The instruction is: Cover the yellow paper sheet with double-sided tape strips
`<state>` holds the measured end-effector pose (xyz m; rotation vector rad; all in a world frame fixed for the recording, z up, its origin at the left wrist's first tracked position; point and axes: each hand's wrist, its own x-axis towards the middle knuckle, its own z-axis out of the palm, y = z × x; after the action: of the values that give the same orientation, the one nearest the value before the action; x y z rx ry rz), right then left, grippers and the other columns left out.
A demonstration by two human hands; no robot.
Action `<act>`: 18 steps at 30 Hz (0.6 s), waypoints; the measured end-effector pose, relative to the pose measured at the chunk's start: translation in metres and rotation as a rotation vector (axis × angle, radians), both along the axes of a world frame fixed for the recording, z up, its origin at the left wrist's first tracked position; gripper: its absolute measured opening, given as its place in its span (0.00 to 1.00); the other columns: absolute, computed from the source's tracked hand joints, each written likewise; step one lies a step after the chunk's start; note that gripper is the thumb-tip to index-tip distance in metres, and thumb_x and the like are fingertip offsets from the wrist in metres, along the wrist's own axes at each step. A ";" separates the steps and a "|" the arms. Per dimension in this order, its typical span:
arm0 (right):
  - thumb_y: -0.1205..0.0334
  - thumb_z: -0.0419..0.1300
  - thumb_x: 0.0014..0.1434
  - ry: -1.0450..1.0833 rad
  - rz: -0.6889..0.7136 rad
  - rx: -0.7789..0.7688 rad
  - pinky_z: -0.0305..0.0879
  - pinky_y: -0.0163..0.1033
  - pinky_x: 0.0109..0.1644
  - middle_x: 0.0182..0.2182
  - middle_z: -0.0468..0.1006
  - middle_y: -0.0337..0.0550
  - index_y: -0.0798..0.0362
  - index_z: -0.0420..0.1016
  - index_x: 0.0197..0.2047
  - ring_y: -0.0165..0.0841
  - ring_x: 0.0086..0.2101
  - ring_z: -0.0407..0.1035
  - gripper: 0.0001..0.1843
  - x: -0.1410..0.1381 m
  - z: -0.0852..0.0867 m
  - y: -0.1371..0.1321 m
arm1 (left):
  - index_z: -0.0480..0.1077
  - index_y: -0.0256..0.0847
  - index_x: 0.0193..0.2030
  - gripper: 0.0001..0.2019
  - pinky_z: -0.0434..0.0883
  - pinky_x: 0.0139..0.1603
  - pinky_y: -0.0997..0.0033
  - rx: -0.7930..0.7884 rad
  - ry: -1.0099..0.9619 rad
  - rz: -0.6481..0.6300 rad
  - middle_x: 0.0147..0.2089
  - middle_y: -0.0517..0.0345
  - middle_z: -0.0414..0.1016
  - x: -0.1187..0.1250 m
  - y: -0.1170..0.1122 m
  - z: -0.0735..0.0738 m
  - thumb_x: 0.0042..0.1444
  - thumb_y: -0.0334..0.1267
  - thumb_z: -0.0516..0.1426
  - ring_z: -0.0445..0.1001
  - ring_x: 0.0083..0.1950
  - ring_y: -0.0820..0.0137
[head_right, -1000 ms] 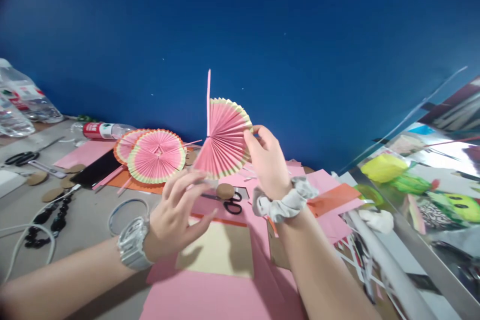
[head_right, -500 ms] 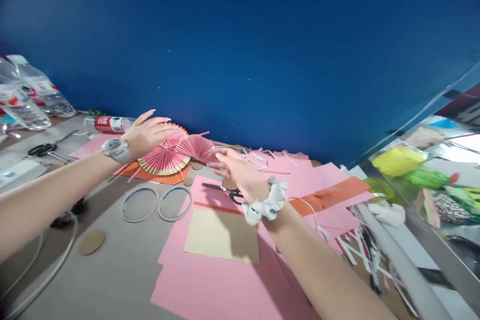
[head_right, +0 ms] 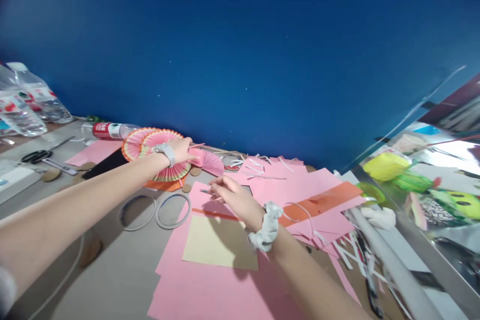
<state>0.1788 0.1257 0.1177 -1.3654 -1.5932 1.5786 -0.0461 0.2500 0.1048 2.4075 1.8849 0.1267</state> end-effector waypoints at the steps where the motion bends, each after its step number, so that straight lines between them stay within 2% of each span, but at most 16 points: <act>1: 0.55 0.55 0.57 0.005 0.010 0.007 0.64 0.41 0.45 0.38 0.73 0.43 0.52 0.67 0.39 0.33 0.40 0.70 0.10 0.002 0.001 -0.005 | 0.64 0.38 0.53 0.16 0.71 0.45 0.58 -0.041 0.006 0.034 0.52 0.51 0.68 0.003 0.007 0.001 0.60 0.41 0.55 0.71 0.47 0.65; 3: 0.55 0.55 0.58 0.015 0.022 0.018 0.64 0.40 0.45 0.37 0.73 0.42 0.52 0.67 0.39 0.33 0.38 0.70 0.10 0.010 0.000 -0.016 | 0.64 0.38 0.53 0.16 0.71 0.45 0.58 -0.103 0.010 0.072 0.52 0.51 0.68 0.006 0.019 0.001 0.60 0.41 0.55 0.71 0.48 0.64; 6: 0.52 0.53 0.59 0.031 0.012 0.025 0.62 0.40 0.43 0.35 0.72 0.41 0.53 0.66 0.39 0.32 0.36 0.69 0.13 0.028 -0.006 -0.030 | 0.65 0.38 0.52 0.15 0.71 0.46 0.58 -0.135 0.003 0.061 0.52 0.52 0.68 0.007 0.025 -0.001 0.60 0.41 0.55 0.71 0.48 0.64; 12: 0.52 0.48 0.63 0.054 -0.041 0.029 0.59 0.36 0.39 0.33 0.67 0.39 0.53 0.64 0.37 0.30 0.35 0.65 0.13 0.059 -0.024 -0.042 | 0.65 0.38 0.53 0.15 0.71 0.46 0.58 -0.089 0.027 -0.019 0.52 0.51 0.68 0.003 0.017 -0.011 0.61 0.41 0.54 0.71 0.47 0.65; 18: 0.52 0.48 0.63 0.013 -0.029 0.076 0.59 0.37 0.39 0.32 0.68 0.39 0.52 0.64 0.36 0.31 0.35 0.64 0.13 0.062 -0.037 -0.041 | 0.65 0.38 0.52 0.15 0.71 0.46 0.58 0.011 0.105 -0.078 0.52 0.51 0.68 -0.004 0.005 -0.018 0.61 0.41 0.54 0.71 0.48 0.65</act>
<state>0.2408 0.0847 0.0807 -1.3292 -1.6015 1.4913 -0.0500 0.2553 0.0865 2.5379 1.8318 0.0057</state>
